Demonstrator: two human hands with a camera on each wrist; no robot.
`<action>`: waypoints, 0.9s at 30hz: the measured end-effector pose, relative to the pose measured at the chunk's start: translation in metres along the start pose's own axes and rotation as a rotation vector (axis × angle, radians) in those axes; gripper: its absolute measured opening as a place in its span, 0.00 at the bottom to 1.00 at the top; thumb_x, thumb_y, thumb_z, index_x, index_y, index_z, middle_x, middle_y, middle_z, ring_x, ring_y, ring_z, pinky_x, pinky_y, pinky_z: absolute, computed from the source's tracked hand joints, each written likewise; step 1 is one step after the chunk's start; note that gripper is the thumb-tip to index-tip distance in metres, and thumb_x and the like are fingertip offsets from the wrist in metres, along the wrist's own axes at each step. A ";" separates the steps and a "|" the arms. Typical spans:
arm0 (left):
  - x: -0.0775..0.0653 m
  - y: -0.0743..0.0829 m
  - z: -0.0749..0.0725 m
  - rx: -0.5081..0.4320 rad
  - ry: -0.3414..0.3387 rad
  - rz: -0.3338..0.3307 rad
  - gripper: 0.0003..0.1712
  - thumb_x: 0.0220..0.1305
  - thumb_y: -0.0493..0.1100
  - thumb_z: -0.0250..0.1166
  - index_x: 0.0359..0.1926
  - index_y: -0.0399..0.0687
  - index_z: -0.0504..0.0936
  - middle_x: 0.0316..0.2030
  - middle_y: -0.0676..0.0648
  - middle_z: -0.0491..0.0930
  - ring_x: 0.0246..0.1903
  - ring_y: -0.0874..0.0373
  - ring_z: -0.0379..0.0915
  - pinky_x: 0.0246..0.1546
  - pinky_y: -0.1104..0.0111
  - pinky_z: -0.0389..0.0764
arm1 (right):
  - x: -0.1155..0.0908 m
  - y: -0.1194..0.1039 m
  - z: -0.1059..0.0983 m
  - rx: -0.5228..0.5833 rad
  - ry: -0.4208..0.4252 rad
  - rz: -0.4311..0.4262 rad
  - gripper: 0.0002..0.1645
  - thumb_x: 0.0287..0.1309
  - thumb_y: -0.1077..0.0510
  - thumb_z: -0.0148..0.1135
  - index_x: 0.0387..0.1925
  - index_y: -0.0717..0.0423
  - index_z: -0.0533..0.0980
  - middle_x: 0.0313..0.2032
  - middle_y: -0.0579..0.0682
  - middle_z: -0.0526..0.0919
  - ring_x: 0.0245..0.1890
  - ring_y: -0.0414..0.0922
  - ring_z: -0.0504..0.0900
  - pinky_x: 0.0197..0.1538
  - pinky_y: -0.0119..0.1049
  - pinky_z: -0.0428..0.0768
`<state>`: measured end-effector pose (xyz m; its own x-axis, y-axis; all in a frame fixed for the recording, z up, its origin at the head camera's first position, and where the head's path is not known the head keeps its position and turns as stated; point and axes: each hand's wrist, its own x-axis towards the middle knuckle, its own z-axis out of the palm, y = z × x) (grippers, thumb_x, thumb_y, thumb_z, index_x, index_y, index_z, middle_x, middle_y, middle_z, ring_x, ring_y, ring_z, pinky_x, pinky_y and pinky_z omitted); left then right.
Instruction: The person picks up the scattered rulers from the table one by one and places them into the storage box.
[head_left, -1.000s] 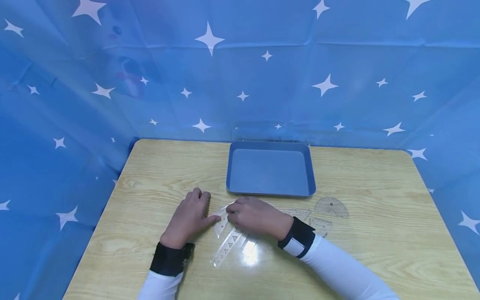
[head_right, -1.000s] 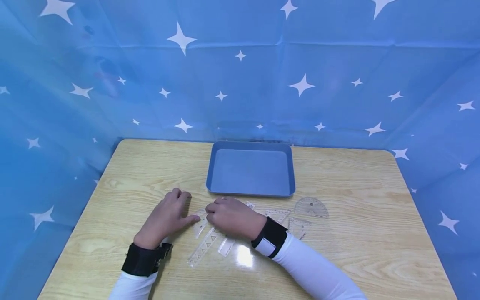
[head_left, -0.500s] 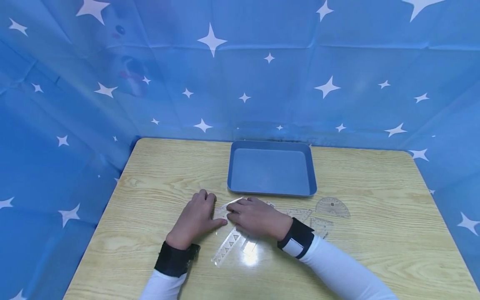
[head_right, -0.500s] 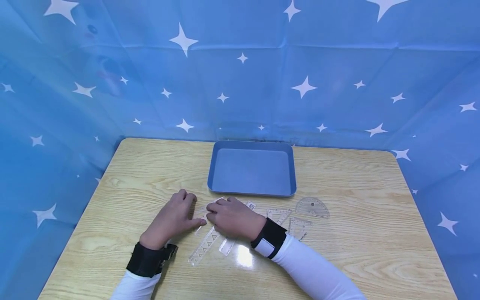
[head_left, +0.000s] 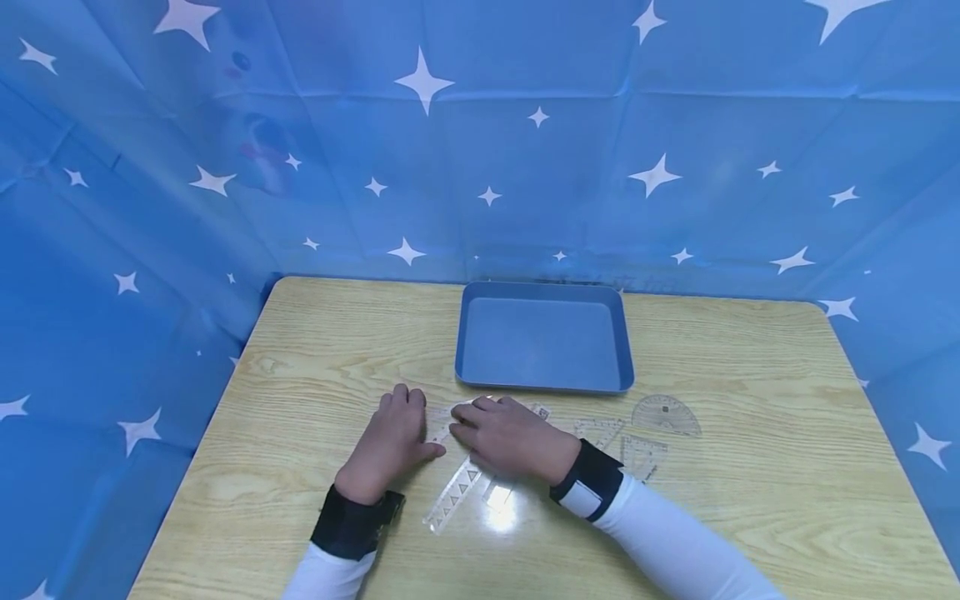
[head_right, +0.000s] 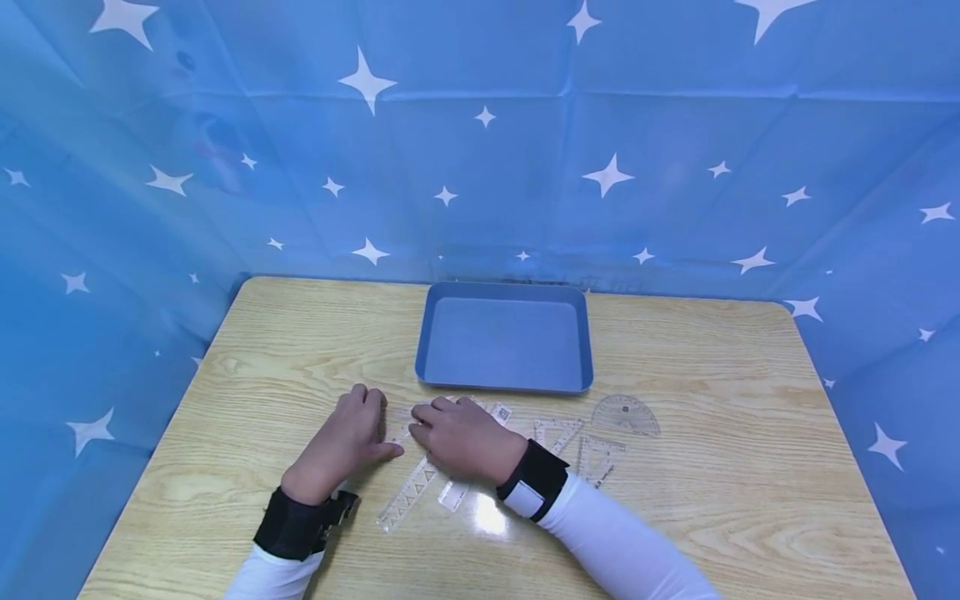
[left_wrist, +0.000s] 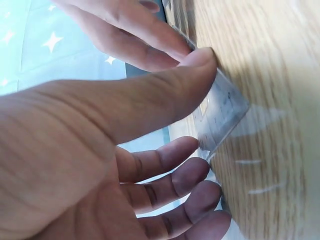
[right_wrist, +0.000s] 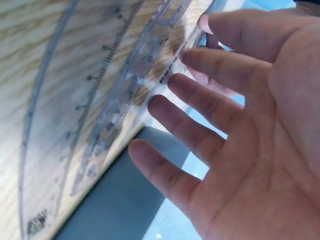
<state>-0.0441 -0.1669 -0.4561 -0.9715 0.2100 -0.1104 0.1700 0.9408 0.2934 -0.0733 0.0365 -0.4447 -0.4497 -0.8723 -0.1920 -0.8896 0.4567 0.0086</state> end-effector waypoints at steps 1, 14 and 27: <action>0.000 0.001 -0.001 -0.009 0.000 -0.008 0.36 0.36 0.56 0.80 0.35 0.40 0.68 0.32 0.44 0.65 0.32 0.49 0.62 0.32 0.61 0.68 | 0.000 0.000 0.000 -0.002 0.000 0.004 0.28 0.67 0.43 0.51 0.66 0.45 0.68 0.66 0.46 0.69 0.63 0.46 0.70 0.55 0.44 0.78; 0.004 -0.001 0.003 -0.127 -0.003 -0.069 0.28 0.43 0.45 0.78 0.35 0.41 0.68 0.34 0.43 0.67 0.33 0.47 0.65 0.35 0.59 0.71 | 0.002 -0.001 0.003 -0.012 0.044 0.014 0.27 0.69 0.45 0.49 0.66 0.45 0.68 0.64 0.46 0.71 0.61 0.44 0.72 0.53 0.42 0.79; 0.007 -0.003 0.002 -0.171 -0.036 -0.094 0.29 0.42 0.46 0.79 0.37 0.44 0.68 0.31 0.46 0.64 0.31 0.52 0.63 0.31 0.65 0.68 | 0.010 -0.006 0.009 -0.052 0.229 0.078 0.18 0.68 0.56 0.47 0.54 0.53 0.76 0.51 0.47 0.79 0.48 0.43 0.78 0.44 0.37 0.80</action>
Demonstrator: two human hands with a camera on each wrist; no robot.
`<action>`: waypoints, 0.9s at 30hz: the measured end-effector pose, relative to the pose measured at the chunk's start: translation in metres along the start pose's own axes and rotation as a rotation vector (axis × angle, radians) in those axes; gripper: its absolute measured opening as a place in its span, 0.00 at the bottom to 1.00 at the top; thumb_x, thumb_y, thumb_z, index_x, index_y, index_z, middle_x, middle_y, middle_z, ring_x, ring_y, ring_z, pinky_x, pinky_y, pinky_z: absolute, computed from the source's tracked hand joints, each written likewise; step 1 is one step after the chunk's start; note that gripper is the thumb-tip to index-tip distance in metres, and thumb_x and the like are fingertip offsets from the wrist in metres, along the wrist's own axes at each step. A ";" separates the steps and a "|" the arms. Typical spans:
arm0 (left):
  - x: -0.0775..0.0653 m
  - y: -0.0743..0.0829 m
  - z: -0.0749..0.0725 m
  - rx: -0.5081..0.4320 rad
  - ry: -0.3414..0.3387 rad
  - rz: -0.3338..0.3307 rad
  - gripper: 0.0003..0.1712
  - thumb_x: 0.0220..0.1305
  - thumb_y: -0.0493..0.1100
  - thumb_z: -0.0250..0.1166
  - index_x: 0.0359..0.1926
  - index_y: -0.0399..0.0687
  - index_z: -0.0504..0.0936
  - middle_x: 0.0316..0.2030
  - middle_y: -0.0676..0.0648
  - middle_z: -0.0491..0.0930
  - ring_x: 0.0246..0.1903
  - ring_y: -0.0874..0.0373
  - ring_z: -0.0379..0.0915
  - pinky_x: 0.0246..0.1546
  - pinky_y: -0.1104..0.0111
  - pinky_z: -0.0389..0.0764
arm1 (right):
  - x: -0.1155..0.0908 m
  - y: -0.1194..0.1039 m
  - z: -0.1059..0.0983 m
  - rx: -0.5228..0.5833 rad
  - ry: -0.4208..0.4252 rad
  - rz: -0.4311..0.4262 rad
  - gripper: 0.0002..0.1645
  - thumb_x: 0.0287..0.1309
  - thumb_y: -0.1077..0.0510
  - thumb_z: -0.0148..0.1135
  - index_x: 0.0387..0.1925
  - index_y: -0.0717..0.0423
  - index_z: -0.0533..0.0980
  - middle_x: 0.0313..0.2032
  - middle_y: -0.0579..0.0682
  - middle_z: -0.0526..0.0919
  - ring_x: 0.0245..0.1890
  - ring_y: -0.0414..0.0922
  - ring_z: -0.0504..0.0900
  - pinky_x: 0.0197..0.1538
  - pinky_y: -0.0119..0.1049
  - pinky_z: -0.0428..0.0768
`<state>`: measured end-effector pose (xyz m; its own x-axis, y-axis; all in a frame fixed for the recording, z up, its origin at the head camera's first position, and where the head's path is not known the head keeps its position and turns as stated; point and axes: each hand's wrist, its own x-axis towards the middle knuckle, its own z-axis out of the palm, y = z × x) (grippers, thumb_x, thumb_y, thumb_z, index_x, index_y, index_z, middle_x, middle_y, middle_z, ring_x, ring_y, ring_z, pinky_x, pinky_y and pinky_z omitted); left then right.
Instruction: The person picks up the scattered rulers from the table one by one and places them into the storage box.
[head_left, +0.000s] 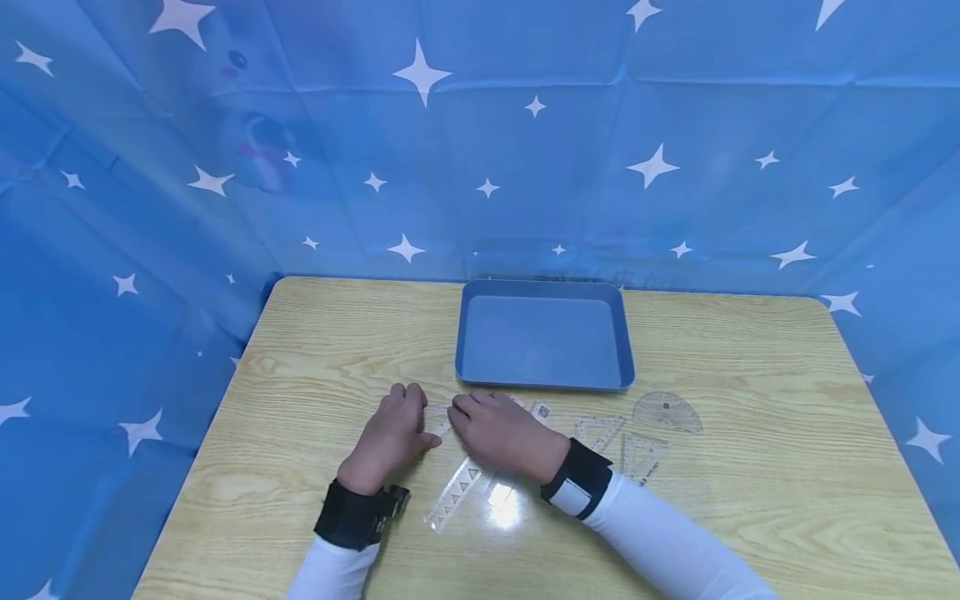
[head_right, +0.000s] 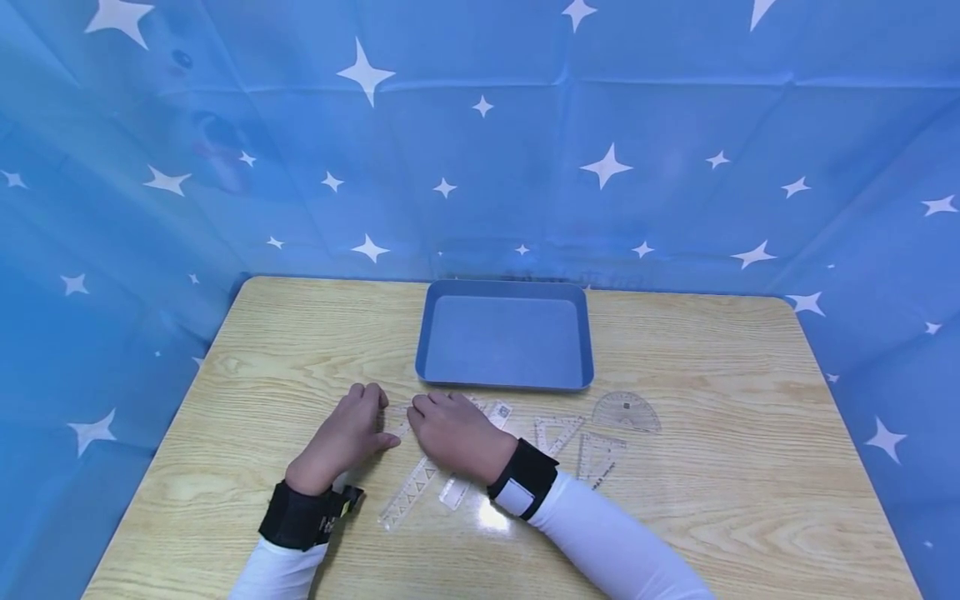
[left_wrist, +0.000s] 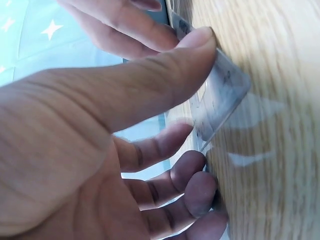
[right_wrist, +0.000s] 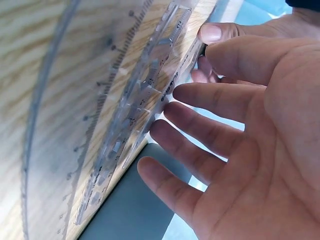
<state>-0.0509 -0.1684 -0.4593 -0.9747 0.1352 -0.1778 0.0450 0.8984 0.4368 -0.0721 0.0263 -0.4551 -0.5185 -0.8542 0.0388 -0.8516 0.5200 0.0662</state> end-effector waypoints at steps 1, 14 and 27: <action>0.000 0.000 -0.001 -0.004 -0.007 -0.004 0.29 0.43 0.46 0.79 0.37 0.44 0.68 0.31 0.46 0.64 0.31 0.53 0.62 0.30 0.65 0.68 | 0.000 0.000 0.000 0.000 0.000 0.002 0.18 0.68 0.57 0.47 0.54 0.53 0.76 0.50 0.47 0.79 0.48 0.43 0.78 0.43 0.37 0.80; 0.002 0.001 -0.005 -0.030 -0.045 -0.018 0.27 0.43 0.46 0.79 0.37 0.44 0.70 0.31 0.47 0.64 0.32 0.53 0.61 0.31 0.66 0.66 | 0.000 0.003 0.000 0.044 -0.030 0.009 0.19 0.68 0.51 0.48 0.54 0.53 0.76 0.54 0.48 0.76 0.50 0.44 0.76 0.47 0.37 0.80; 0.001 0.005 -0.005 0.046 0.001 -0.066 0.31 0.38 0.50 0.81 0.27 0.42 0.66 0.32 0.41 0.67 0.30 0.48 0.67 0.30 0.59 0.72 | -0.001 0.004 -0.002 0.066 -0.050 -0.002 0.23 0.66 0.47 0.53 0.56 0.55 0.75 0.56 0.49 0.75 0.53 0.46 0.75 0.51 0.39 0.79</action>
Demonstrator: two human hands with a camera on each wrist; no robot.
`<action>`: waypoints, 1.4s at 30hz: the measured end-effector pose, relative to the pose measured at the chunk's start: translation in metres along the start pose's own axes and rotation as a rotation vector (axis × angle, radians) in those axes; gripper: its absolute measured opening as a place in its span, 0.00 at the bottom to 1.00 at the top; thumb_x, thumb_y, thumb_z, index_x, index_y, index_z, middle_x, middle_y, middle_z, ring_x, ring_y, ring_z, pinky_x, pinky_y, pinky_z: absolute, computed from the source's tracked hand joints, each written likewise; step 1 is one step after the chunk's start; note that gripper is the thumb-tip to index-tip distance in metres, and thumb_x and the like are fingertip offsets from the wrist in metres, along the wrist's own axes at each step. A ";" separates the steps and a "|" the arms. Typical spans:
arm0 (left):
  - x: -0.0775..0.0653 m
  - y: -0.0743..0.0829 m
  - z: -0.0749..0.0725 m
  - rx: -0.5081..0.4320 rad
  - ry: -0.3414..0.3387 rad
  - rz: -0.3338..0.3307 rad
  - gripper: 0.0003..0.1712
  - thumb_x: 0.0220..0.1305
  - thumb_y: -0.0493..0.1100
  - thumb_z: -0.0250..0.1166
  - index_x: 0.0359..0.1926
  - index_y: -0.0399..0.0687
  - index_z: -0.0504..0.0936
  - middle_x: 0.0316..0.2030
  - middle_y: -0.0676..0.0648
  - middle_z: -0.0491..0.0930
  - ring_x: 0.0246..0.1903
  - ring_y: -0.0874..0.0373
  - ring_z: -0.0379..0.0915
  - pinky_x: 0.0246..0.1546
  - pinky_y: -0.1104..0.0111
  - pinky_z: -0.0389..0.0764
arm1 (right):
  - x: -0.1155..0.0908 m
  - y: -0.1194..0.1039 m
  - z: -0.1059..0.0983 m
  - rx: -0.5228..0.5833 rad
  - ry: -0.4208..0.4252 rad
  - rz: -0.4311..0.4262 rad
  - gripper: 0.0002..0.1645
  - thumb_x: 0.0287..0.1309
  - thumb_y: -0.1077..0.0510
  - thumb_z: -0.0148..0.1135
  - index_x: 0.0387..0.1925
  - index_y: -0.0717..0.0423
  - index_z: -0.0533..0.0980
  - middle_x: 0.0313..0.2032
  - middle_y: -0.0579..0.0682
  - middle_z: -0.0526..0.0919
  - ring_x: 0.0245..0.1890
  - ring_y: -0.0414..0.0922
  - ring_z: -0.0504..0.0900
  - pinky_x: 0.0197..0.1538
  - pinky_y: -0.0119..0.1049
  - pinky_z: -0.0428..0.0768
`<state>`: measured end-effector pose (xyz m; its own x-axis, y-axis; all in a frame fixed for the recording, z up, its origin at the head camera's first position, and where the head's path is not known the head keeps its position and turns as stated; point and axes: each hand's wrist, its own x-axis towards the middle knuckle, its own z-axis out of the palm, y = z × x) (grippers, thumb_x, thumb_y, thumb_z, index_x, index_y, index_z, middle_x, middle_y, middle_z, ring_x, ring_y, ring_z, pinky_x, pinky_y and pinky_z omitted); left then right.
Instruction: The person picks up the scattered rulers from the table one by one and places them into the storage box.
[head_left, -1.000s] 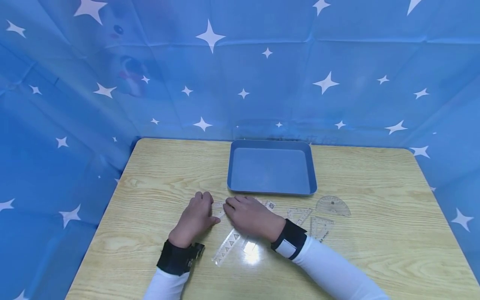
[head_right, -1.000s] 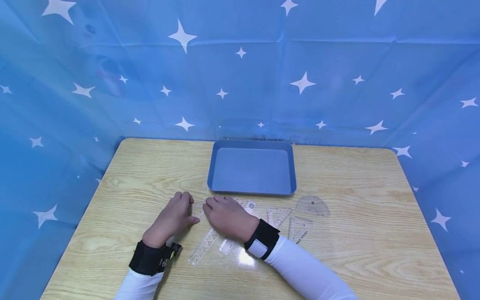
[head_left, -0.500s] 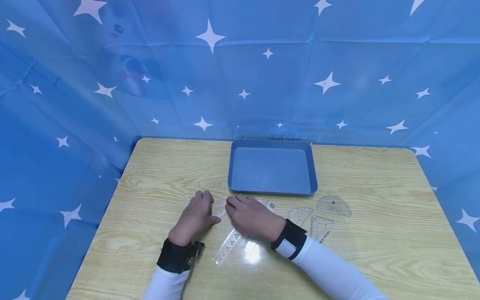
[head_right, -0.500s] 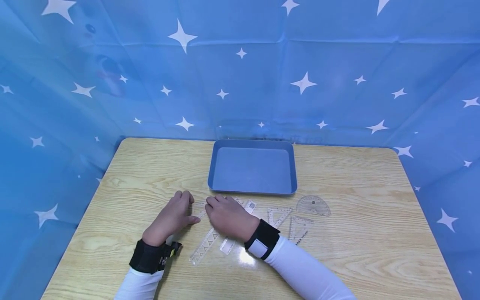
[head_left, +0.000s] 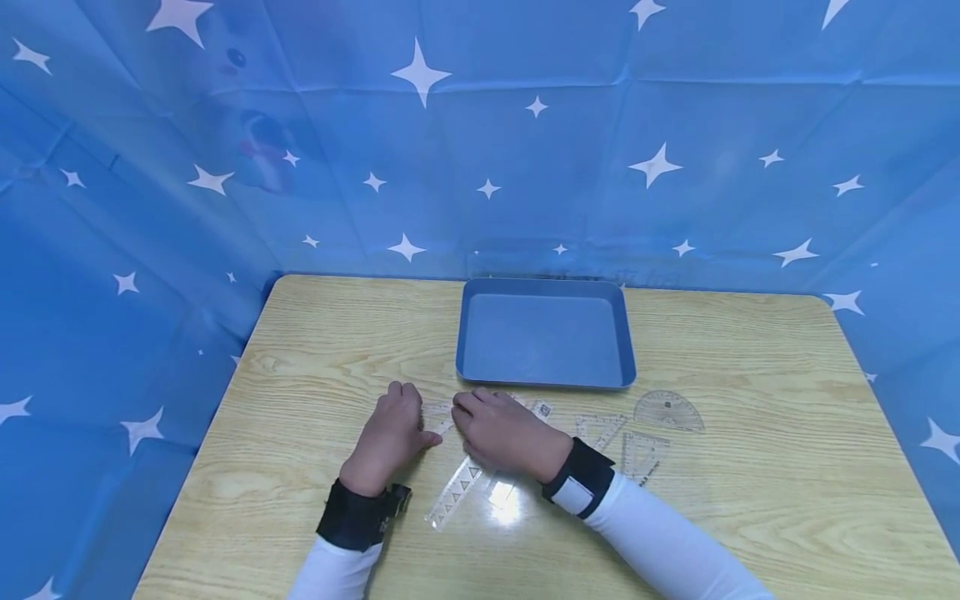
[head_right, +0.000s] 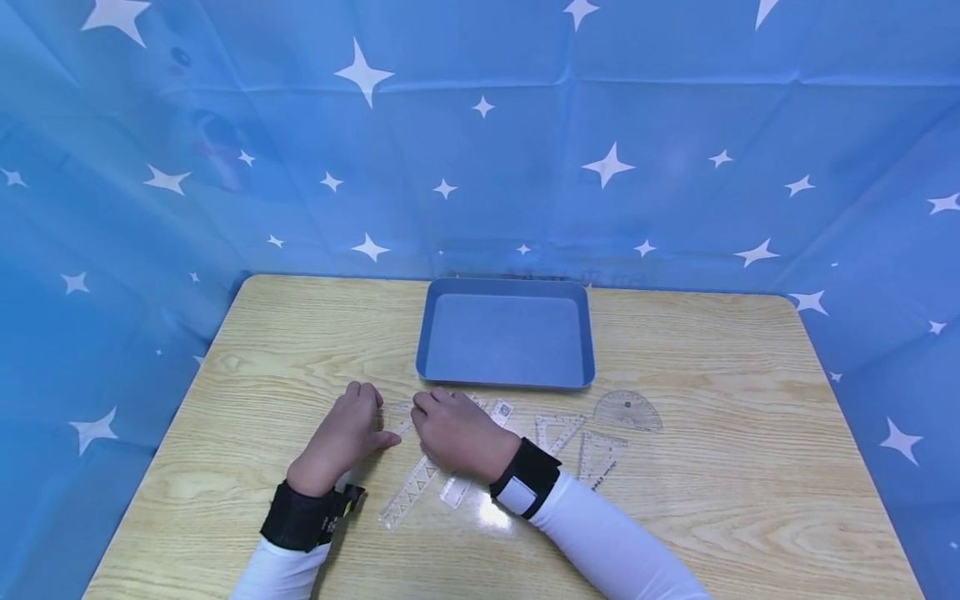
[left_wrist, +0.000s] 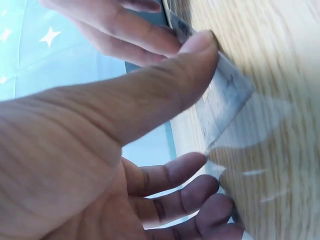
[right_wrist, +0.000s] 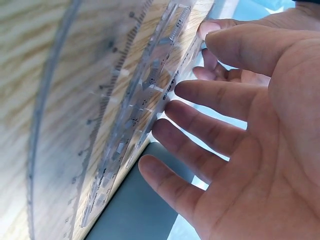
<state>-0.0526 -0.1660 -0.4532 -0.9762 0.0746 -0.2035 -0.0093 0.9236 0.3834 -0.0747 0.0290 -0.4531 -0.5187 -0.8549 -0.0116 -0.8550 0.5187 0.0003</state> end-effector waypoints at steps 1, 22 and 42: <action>0.000 0.000 0.000 0.002 -0.004 -0.004 0.31 0.39 0.50 0.81 0.27 0.42 0.66 0.32 0.42 0.67 0.30 0.49 0.67 0.29 0.60 0.72 | 0.000 0.000 0.000 -0.001 -0.001 -0.002 0.23 0.65 0.47 0.53 0.56 0.55 0.75 0.56 0.49 0.75 0.53 0.46 0.75 0.51 0.39 0.79; 0.000 0.004 -0.001 0.029 -0.012 -0.122 0.35 0.38 0.54 0.80 0.36 0.35 0.72 0.37 0.37 0.72 0.34 0.42 0.74 0.26 0.55 0.76 | 0.002 0.003 0.001 0.017 -0.016 -0.008 0.23 0.64 0.47 0.54 0.56 0.54 0.74 0.57 0.50 0.75 0.55 0.47 0.75 0.53 0.40 0.78; 0.002 0.007 -0.003 0.011 -0.069 -0.161 0.34 0.40 0.53 0.80 0.37 0.36 0.70 0.37 0.38 0.71 0.33 0.44 0.73 0.24 0.57 0.73 | 0.002 0.003 0.001 0.051 -0.037 -0.002 0.24 0.63 0.47 0.55 0.56 0.53 0.74 0.58 0.50 0.74 0.55 0.47 0.74 0.53 0.41 0.78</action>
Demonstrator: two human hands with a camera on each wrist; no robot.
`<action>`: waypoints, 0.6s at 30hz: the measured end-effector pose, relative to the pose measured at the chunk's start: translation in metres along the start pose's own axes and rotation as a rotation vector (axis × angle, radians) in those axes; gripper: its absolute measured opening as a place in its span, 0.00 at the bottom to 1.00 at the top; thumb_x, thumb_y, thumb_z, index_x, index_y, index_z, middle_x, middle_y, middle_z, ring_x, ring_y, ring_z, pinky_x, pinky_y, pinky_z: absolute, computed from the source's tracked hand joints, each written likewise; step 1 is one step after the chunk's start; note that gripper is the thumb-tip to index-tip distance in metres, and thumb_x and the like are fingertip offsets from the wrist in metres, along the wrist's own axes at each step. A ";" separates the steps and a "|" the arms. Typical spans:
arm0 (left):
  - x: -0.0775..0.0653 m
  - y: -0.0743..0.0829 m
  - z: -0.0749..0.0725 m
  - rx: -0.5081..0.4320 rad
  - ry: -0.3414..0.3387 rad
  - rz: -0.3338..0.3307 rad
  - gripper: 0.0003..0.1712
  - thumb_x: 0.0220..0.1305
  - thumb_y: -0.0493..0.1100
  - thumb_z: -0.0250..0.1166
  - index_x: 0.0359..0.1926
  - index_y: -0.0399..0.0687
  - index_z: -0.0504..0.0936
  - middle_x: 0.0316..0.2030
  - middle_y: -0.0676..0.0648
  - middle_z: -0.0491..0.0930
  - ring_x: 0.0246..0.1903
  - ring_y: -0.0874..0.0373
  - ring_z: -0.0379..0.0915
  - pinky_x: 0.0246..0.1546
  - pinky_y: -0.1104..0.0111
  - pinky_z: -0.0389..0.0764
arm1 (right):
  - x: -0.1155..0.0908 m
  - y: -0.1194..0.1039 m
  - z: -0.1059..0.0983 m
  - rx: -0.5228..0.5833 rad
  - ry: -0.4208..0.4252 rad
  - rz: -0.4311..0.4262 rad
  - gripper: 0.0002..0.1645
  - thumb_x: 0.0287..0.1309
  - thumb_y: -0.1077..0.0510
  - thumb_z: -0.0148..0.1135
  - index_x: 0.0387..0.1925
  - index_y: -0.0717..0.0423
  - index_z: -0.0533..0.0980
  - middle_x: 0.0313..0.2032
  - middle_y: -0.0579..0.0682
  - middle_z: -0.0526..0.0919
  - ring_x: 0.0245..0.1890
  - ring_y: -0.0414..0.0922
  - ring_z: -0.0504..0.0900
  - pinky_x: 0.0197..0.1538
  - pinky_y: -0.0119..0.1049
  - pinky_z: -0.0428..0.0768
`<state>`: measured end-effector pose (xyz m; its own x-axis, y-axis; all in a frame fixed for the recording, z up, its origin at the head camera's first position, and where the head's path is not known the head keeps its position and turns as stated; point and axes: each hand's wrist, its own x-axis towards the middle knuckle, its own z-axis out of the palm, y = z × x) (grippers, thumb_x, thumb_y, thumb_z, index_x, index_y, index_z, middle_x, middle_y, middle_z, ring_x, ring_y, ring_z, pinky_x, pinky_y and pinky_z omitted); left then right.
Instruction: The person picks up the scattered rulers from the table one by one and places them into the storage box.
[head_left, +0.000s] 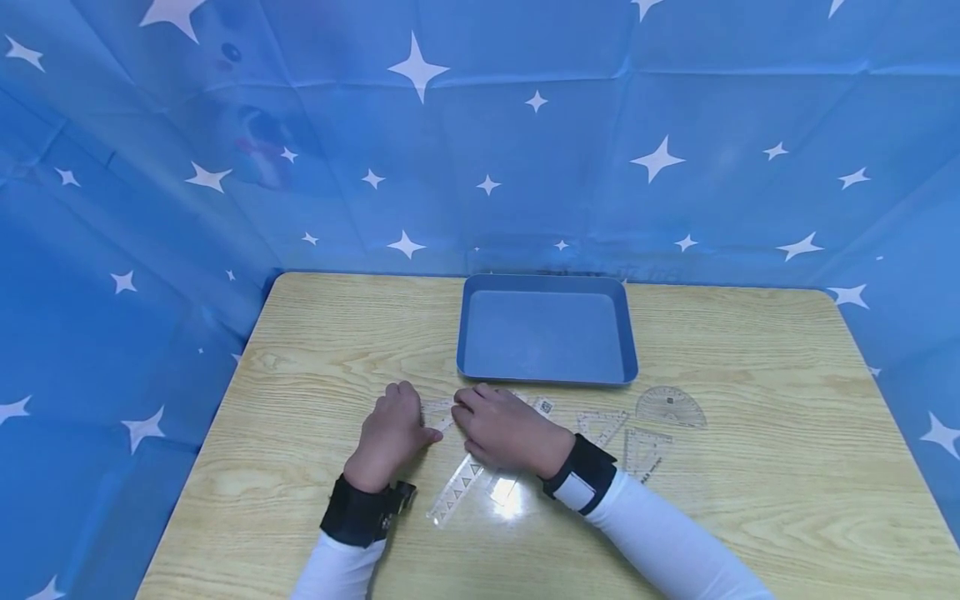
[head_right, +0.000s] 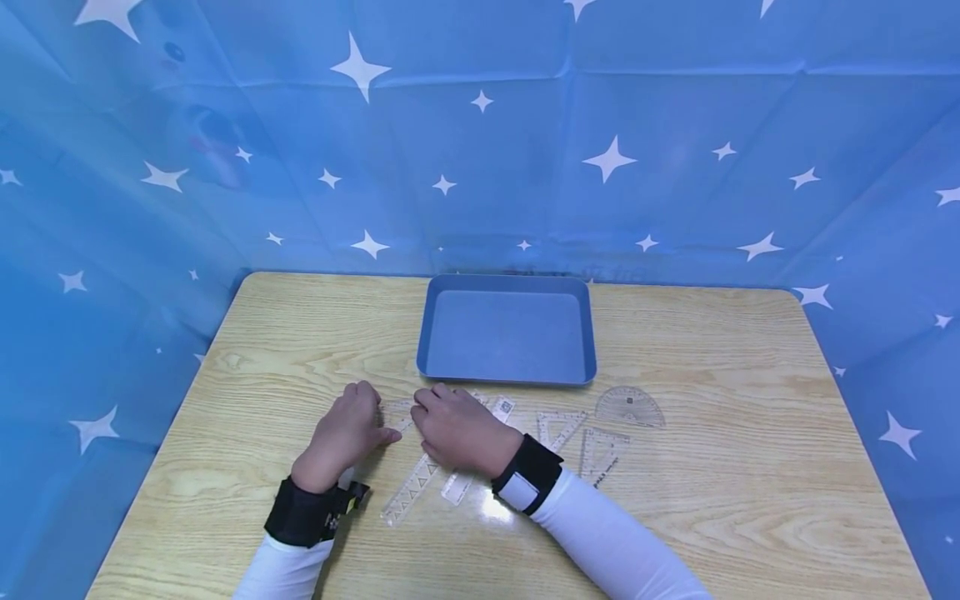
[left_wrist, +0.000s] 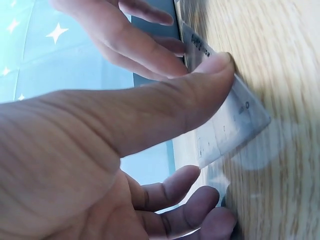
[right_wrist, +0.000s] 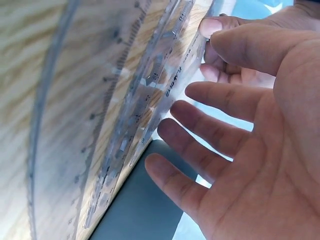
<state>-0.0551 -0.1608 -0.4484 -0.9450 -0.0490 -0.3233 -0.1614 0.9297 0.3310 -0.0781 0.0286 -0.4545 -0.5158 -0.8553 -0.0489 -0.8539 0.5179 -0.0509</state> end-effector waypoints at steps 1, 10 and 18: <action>0.001 -0.001 0.000 -0.003 -0.004 0.001 0.34 0.40 0.53 0.80 0.37 0.37 0.70 0.36 0.39 0.71 0.33 0.45 0.73 0.23 0.58 0.73 | 0.000 0.000 0.000 0.003 0.002 -0.002 0.23 0.63 0.47 0.55 0.56 0.53 0.74 0.57 0.50 0.74 0.54 0.47 0.74 0.53 0.41 0.78; 0.003 -0.003 -0.002 -0.051 -0.024 0.003 0.33 0.40 0.52 0.80 0.34 0.39 0.68 0.35 0.40 0.70 0.29 0.50 0.70 0.20 0.61 0.70 | -0.001 0.004 0.003 0.055 0.034 -0.003 0.23 0.63 0.49 0.54 0.57 0.52 0.74 0.57 0.50 0.74 0.56 0.47 0.74 0.58 0.41 0.75; 0.003 -0.003 0.001 -0.055 -0.004 -0.002 0.36 0.39 0.50 0.81 0.39 0.37 0.66 0.36 0.39 0.70 0.29 0.50 0.70 0.20 0.61 0.70 | 0.001 0.005 0.006 0.017 0.060 0.005 0.27 0.63 0.48 0.54 0.60 0.56 0.71 0.58 0.53 0.74 0.56 0.49 0.74 0.59 0.42 0.75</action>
<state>-0.0571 -0.1632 -0.4509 -0.9434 -0.0495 -0.3278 -0.1791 0.9083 0.3781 -0.0824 0.0303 -0.4612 -0.5239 -0.8517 0.0108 -0.8502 0.5222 -0.0675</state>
